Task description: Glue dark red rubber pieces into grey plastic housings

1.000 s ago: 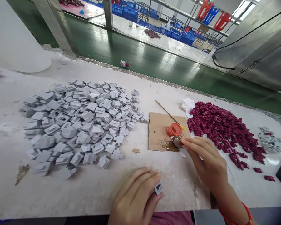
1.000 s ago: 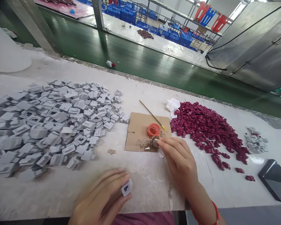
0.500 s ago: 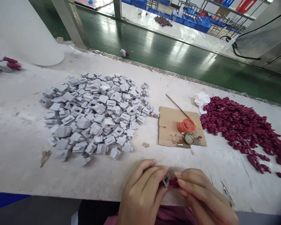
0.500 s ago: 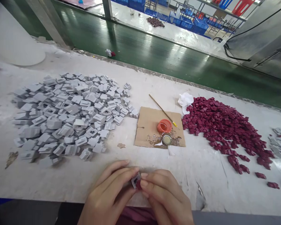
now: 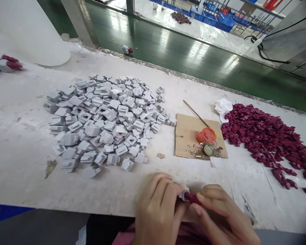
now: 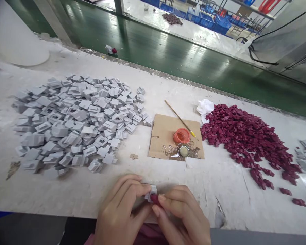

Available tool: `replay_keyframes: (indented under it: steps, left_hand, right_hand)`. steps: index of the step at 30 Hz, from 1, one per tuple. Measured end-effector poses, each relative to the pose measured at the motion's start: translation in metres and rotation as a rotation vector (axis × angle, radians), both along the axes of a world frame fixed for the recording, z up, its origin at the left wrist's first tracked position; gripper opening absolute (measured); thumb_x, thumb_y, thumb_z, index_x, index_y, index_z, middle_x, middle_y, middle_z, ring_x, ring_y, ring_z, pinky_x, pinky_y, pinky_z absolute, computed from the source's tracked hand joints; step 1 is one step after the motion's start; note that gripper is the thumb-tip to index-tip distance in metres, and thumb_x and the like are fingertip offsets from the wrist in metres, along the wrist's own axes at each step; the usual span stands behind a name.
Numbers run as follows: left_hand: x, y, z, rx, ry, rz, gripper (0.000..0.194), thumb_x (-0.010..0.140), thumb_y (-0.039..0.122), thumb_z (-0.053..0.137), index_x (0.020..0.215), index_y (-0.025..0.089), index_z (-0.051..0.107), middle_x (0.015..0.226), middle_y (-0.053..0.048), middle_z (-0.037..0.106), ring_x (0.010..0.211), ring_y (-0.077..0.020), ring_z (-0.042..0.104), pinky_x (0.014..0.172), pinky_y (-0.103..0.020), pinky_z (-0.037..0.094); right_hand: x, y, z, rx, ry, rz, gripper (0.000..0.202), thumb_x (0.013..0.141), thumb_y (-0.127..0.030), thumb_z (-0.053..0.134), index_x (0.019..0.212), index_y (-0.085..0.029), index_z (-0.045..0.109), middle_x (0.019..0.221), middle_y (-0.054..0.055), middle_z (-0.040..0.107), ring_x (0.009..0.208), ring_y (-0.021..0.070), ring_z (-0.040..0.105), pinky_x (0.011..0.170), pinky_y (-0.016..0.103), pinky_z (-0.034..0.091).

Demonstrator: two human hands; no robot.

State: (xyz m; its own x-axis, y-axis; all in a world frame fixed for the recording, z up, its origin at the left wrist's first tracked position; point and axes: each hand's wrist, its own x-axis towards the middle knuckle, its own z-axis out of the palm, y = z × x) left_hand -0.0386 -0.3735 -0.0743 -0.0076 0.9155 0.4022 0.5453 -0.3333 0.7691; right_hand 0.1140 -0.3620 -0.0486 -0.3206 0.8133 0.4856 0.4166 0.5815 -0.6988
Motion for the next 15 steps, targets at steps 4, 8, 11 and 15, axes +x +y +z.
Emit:
replay_keyframes:
  steps: [4,8,11,15]
  left_hand:
    - [0.001,0.0,0.0,0.017,0.02,0.01,0.017,0.078,0.005,0.066,0.085,0.017,0.057,0.073,-0.001,0.063,0.085,-0.0192,0.059,0.077,-0.029,0.052]
    - [0.001,-0.001,-0.001,0.036,0.037,-0.011,0.013,0.08,0.005,0.062,0.085,0.016,0.058,0.072,-0.002,0.062,0.081,-0.0194,0.057,0.073,-0.03,0.052]
    - [0.001,-0.002,-0.001,0.038,0.034,-0.01,0.013,0.081,0.004,0.061,0.086,0.016,0.058,0.073,-0.003,0.062,0.077,-0.0189,0.056,0.07,-0.03,0.051]
    - [0.001,-0.001,-0.003,0.046,0.039,-0.025,0.013,0.081,0.005,0.061,0.088,0.015,0.057,0.074,-0.004,0.062,0.077,-0.0189,0.057,0.071,-0.031,0.051]
  right_hand:
    - [-0.002,-0.001,-0.002,0.032,-0.013,-0.026,0.03,0.075,0.006,0.062,0.099,-0.012,0.062,0.081,0.004,0.062,0.073,0.0138,0.059,0.057,0.028,0.052]
    - [-0.003,-0.006,0.003,-0.001,-0.072,-0.09,0.028,0.074,0.003,0.066,0.095,-0.015,0.063,0.076,0.004,0.061,0.069,0.0156,0.059,0.054,0.029,0.052]
    - [-0.004,-0.006,0.012,-0.08,-0.179,-0.007,0.027,0.076,-0.001,0.067,0.099,-0.015,0.063,0.079,0.006,0.063,0.073,0.0172,0.06,0.058,0.029,0.055]
    - [-0.004,0.0,0.016,-0.111,-0.198,0.048,0.023,0.082,0.0,0.06,0.099,-0.015,0.061,0.081,0.006,0.061,0.075,0.015,0.06,0.062,0.026,0.056]
